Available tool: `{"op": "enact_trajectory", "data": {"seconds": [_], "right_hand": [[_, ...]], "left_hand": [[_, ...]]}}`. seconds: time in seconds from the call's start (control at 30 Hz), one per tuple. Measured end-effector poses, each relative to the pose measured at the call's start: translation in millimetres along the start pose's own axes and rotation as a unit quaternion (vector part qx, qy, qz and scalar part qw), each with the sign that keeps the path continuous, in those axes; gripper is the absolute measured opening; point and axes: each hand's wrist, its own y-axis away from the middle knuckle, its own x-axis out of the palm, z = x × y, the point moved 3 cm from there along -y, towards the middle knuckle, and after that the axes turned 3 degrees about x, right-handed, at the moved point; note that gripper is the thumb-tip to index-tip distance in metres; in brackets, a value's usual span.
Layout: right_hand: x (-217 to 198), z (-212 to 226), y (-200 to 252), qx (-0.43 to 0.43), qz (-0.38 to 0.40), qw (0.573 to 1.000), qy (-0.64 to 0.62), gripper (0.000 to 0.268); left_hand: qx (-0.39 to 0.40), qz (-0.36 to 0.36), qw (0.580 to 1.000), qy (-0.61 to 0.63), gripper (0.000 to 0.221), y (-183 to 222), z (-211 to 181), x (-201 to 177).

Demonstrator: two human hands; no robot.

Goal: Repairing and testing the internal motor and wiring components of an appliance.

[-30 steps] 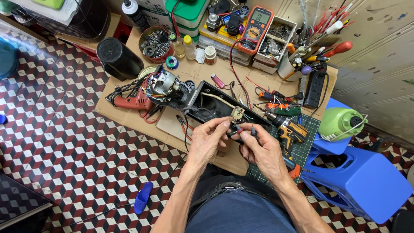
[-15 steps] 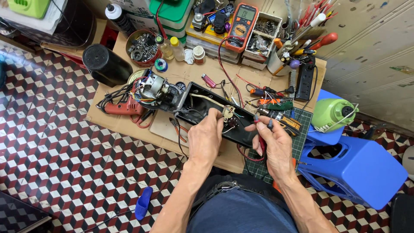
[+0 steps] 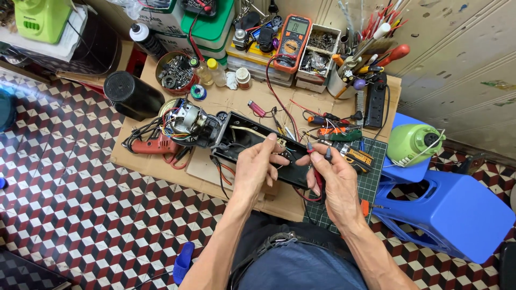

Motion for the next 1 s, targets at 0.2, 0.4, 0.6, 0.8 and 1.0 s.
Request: {"op": "enact_trajectory", "data": {"seconds": [0.2,0.4,0.6,0.8,1.0], "right_hand": [[0.7,-2.4,5.1,0.002,0.034,0.997,0.071,0.030],[19.1,-19.5,4.3,0.067,0.084,0.982,0.157,0.031],[26.0,-26.6,4.7,0.093,0.083,0.968,0.216,0.031],[30.6,-28.9,4.0,0.041,0.095,0.959,0.263,0.033],[37.5,-25.2,3.1,0.033,0.094,0.954,0.284,0.035]], "left_hand": [[-0.016,-0.009,0.997,0.074,0.031,15.2,3.4,-0.5],[0.049,-0.065,0.996,0.019,0.028,32.3,12.3,-22.2],[0.042,-0.077,0.996,0.032,0.033,31.3,26.9,-34.1],[0.047,-0.019,0.995,0.088,0.034,36.8,30.7,-35.8],[0.006,0.018,0.983,0.183,0.036,45.8,34.9,-36.6]]}}
